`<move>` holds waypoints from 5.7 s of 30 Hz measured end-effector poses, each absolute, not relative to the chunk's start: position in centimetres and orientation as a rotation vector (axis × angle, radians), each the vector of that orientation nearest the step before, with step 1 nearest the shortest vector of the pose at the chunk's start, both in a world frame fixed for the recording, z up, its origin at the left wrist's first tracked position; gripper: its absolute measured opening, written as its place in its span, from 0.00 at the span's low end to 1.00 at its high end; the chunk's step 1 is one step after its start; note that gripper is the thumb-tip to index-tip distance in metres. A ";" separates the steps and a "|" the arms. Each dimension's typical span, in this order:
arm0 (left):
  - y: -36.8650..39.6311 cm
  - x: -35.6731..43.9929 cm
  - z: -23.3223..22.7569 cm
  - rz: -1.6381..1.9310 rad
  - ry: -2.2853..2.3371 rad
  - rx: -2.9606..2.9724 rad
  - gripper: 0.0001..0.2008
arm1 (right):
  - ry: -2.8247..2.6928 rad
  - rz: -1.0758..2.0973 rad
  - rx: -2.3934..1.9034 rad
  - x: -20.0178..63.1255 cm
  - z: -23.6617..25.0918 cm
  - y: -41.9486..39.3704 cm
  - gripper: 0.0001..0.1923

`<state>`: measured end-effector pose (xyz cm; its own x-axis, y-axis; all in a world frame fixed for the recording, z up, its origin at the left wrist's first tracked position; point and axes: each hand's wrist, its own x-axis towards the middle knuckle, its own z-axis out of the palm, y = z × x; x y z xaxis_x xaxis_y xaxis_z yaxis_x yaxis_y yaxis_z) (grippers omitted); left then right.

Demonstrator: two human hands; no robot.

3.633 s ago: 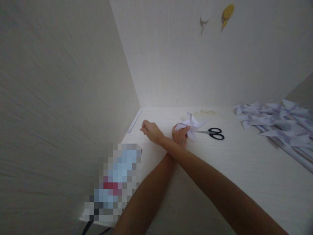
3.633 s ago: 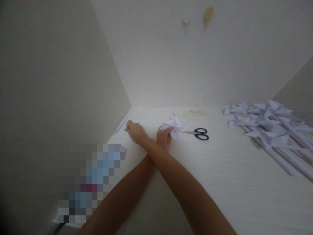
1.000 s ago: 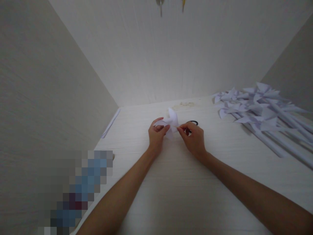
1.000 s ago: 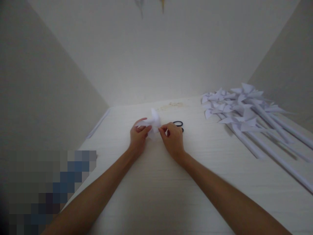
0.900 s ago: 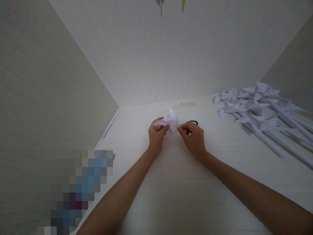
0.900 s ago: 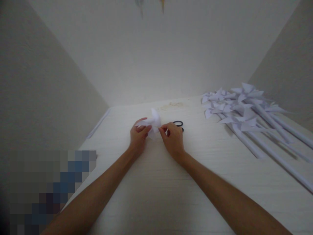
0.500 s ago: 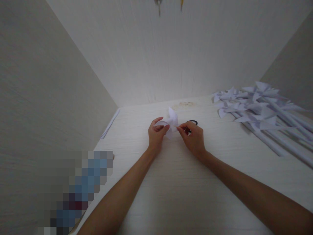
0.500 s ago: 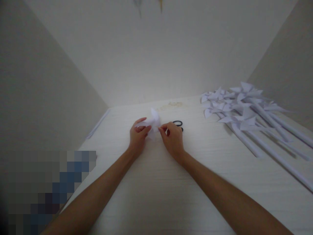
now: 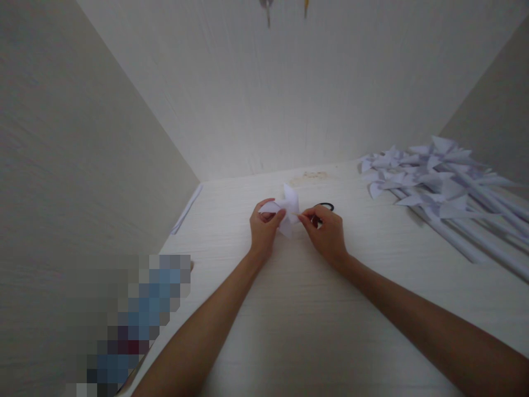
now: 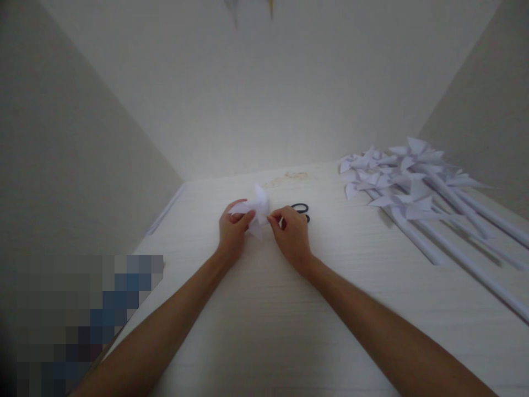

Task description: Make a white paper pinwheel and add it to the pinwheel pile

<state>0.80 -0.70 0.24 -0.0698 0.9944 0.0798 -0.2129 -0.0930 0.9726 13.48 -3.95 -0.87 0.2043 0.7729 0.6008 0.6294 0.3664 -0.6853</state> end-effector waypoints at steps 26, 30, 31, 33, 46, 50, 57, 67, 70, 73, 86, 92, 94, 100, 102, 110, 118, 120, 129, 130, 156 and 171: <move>-0.9 0.8 0.3 1.394 1.027 1.090 0.24 | -1.514 0.140 -1.324 13.6 -1.0 -3.8 0.05; -0.8 0.8 0.3 1.394 1.017 1.096 0.24 | -1.527 0.128 -1.298 13.6 -1.0 -3.7 0.05; -0.8 0.8 0.3 1.395 1.014 1.101 0.24 | -1.528 0.126 -1.296 13.6 -1.0 -3.7 0.05; -0.8 0.8 0.2 1.395 1.014 1.111 0.24 | -1.522 0.122 -1.302 13.6 -1.1 -3.7 0.05; -0.9 0.8 0.0 1.407 0.997 1.191 0.24 | -1.571 0.127 -1.276 13.6 -1.0 -3.8 0.06; -0.9 0.8 0.0 1.412 1.015 1.206 0.24 | -1.596 0.106 -1.278 13.6 -0.8 -3.9 0.06; -0.9 0.8 0.1 1.449 1.060 1.232 0.25 | -1.645 0.099 -1.344 13.7 -0.8 -4.0 0.06; -1.4 1.0 0.5 1.457 1.088 1.303 0.23 | -1.723 -0.160 -1.327 14.0 -0.9 -4.3 0.07; -1.4 0.9 0.4 1.455 1.086 1.332 0.23 | -1.711 -0.199 -1.269 14.1 -1.0 -4.3 0.08; -1.5 1.0 0.3 1.450 1.088 1.366 0.23 | -1.715 -0.142 -1.188 14.0 -1.0 -4.4 0.09; -1.4 1.0 0.5 1.454 1.091 1.338 0.22 | -1.536 0.444 -1.068 14.3 -0.6 -3.3 0.09; -1.4 1.0 0.5 1.434 1.092 1.348 0.22 | -1.416 0.793 -0.972 14.2 -0.9 -3.0 0.11; -1.4 1.0 0.4 1.435 1.086 1.360 0.22 | -1.370 0.885 -0.941 14.2 -0.9 -2.9 0.12; -1.5 1.0 0.5 1.427 1.079 1.358 0.22 | -1.316 0.922 -0.920 14.4 -1.0 -2.6 0.14; -1.6 1.1 0.5 1.427 1.081 1.358 0.22 | -1.323 0.896 -0.934 14.4 -1.1 -2.6 0.14; -1.5 1.1 0.5 1.436 1.078 1.359 0.22 | -1.400 0.716 -1.037 14.3 -1.2 -2.8 0.12; -1.4 1.0 0.4 1.440 1.083 1.367 0.23 | -1.429 0.667 -1.074 14.3 -1.2 -2.8 0.10; -1.4 1.0 0.3 1.437 1.079 1.376 0.23 | -1.425 0.673 -1.069 14.4 -1.3 -2.8 0.10; -1.6 1.2 0.4 1.391 1.071 1.401 0.23 | -1.332 0.762 -1.115 14.4 -1.1 -2.7 0.09; -1.6 1.2 0.4 1.385 1.073 1.401 0.23 | -1.332 0.764 -1.118 14.4 -1.1 -2.7 0.09; -1.4 1.2 0.1 1.386 1.061 1.375 0.24 | -1.243 0.728 -1.120 14.4 -1.0 -2.6 0.10; -1.4 1.3 0.2 1.411 1.099 1.337 0.23 | -1.348 0.530 -1.073 13.9 -1.0 -3.2 0.10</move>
<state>1.31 -1.36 0.17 -0.0357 0.9742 0.2230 -0.0223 -0.2239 0.9744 13.91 -3.17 -1.02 0.2058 0.8336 0.5126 0.2607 0.4582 -0.8498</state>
